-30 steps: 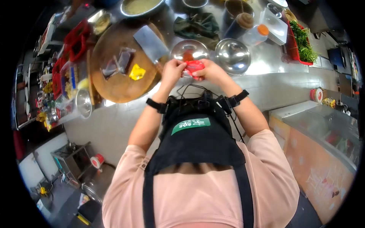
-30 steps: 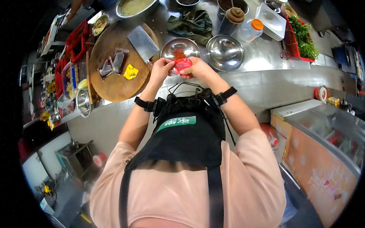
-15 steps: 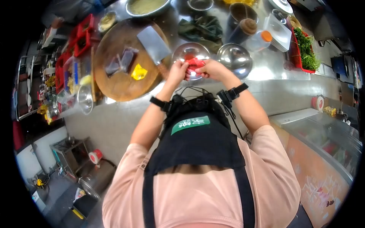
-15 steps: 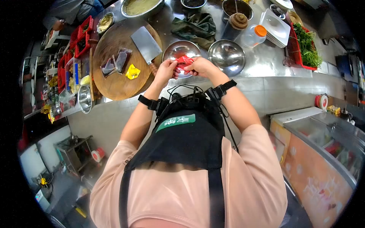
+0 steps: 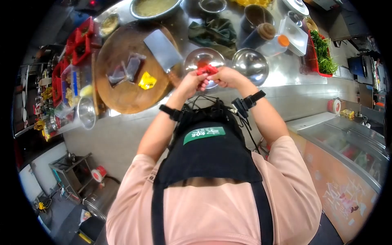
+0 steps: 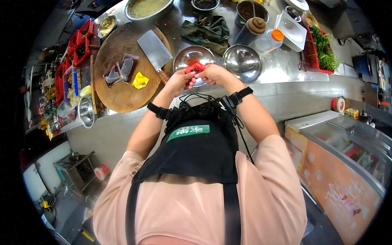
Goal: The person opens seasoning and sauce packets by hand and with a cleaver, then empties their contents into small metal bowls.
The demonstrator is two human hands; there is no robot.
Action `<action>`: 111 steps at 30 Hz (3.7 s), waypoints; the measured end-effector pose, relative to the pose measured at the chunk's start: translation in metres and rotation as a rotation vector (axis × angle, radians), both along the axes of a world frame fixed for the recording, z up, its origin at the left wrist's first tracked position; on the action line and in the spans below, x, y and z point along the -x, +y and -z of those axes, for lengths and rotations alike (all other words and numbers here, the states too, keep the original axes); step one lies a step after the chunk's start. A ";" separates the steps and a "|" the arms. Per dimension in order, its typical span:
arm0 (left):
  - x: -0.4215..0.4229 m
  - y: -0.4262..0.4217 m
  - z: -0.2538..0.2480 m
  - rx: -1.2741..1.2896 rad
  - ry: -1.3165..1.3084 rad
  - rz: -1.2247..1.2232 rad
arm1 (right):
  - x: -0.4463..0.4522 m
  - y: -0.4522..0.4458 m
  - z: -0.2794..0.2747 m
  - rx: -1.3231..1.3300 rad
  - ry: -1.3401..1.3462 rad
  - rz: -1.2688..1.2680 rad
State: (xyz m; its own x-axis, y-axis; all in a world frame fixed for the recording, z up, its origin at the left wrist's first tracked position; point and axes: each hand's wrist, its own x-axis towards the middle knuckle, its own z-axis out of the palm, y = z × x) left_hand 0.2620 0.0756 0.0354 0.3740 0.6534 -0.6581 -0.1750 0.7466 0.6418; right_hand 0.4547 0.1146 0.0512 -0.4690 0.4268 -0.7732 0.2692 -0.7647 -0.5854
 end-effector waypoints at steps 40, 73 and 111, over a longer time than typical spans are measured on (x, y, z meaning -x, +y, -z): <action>-0.012 0.005 0.014 0.099 -0.039 -0.241 | 0.021 0.015 0.010 -0.231 -0.335 -0.120; -0.016 0.005 0.000 -0.105 0.225 -0.121 | 0.009 0.015 -0.011 -0.267 -0.237 -0.057; -0.030 -0.004 0.004 -0.086 0.351 -0.112 | 0.002 0.010 0.061 -0.817 -0.376 0.006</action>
